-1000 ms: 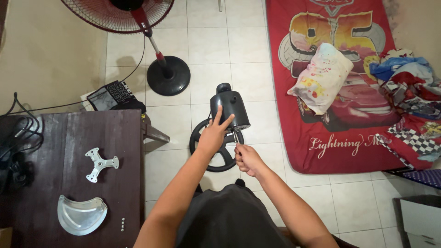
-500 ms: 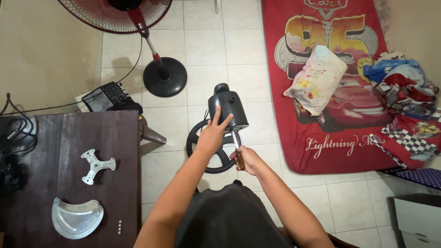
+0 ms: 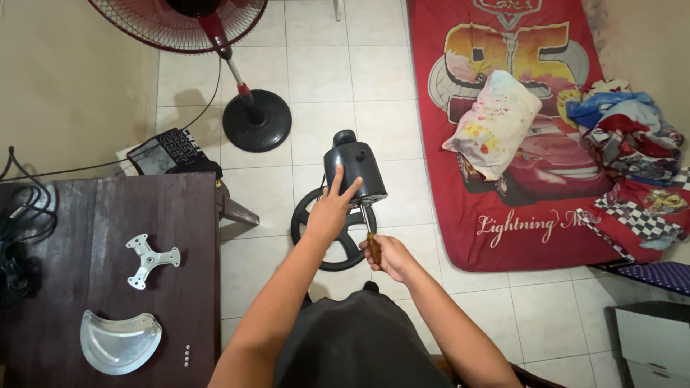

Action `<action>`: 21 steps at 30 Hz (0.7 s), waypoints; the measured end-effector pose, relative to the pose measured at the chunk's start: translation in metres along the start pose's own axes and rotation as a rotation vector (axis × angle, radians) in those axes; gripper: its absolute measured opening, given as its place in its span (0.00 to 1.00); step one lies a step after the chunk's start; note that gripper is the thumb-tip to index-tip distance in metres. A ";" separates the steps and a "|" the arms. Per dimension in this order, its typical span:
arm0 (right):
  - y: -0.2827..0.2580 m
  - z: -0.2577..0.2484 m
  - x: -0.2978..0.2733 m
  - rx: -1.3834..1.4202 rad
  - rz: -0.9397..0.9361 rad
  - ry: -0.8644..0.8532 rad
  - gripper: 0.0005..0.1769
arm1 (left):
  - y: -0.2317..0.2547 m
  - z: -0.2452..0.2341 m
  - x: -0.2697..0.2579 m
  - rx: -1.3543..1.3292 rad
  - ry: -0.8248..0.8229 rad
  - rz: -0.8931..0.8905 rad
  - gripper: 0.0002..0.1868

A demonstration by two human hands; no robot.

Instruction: The person uses a screwdriver to remove screws from the back of an electric fan's motor housing. They place the screws on a nearby table and then detach the rear fan cage from the motor assembly.

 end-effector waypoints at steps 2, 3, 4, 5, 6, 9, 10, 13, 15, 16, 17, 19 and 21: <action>-0.001 -0.004 -0.001 -0.039 0.034 0.045 0.20 | 0.000 0.000 0.000 -0.006 -0.017 -0.003 0.40; -0.003 -0.004 -0.004 -0.058 0.050 0.068 0.19 | 0.000 0.000 0.000 -0.008 -0.026 -0.004 0.39; -0.007 -0.002 -0.008 -0.063 0.058 0.078 0.17 | 0.000 -0.001 0.000 -0.007 -0.021 -0.001 0.40; -0.011 0.002 -0.012 -0.068 0.065 0.088 0.15 | 0.000 -0.001 0.000 -0.005 -0.015 0.002 0.40; -0.015 0.005 -0.016 -0.075 0.072 0.100 0.13 | 0.000 -0.001 0.000 -0.005 -0.009 0.005 0.40; -0.020 0.012 -0.022 -0.139 0.058 0.158 0.09 | 0.000 -0.002 0.000 -0.016 0.021 0.020 0.41; -0.020 0.012 -0.021 -0.156 0.039 0.150 0.09 | 0.000 -0.002 0.000 -0.019 0.012 0.018 0.41; -0.012 0.006 -0.012 -0.164 -0.021 0.112 0.11 | -0.002 -0.004 0.001 -0.023 -0.008 0.009 0.41; -0.006 0.000 -0.007 -0.117 -0.060 0.065 0.11 | -0.001 -0.004 0.001 -0.019 -0.014 -0.001 0.40; -0.005 -0.004 -0.004 -0.048 -0.022 0.042 0.13 | -0.001 -0.004 0.001 -0.020 -0.014 -0.008 0.40; -0.005 -0.006 -0.003 0.021 0.016 0.020 0.17 | 0.000 -0.004 0.002 -0.020 -0.013 -0.015 0.40; -0.006 -0.006 -0.003 0.085 0.068 0.010 0.21 | 0.001 -0.004 0.001 -0.022 -0.011 -0.024 0.40; -0.008 -0.004 -0.007 0.073 0.092 0.038 0.19 | 0.001 -0.002 0.000 -0.028 -0.007 -0.027 0.41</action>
Point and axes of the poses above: each hand's wrist, its own x-axis towards the middle knuckle, its own z-axis out of the palm, y = z × x, the point moved 1 cm from there along x, towards the middle knuckle, and after that the axes turned 5 degrees about x, right-handed, at the moved point
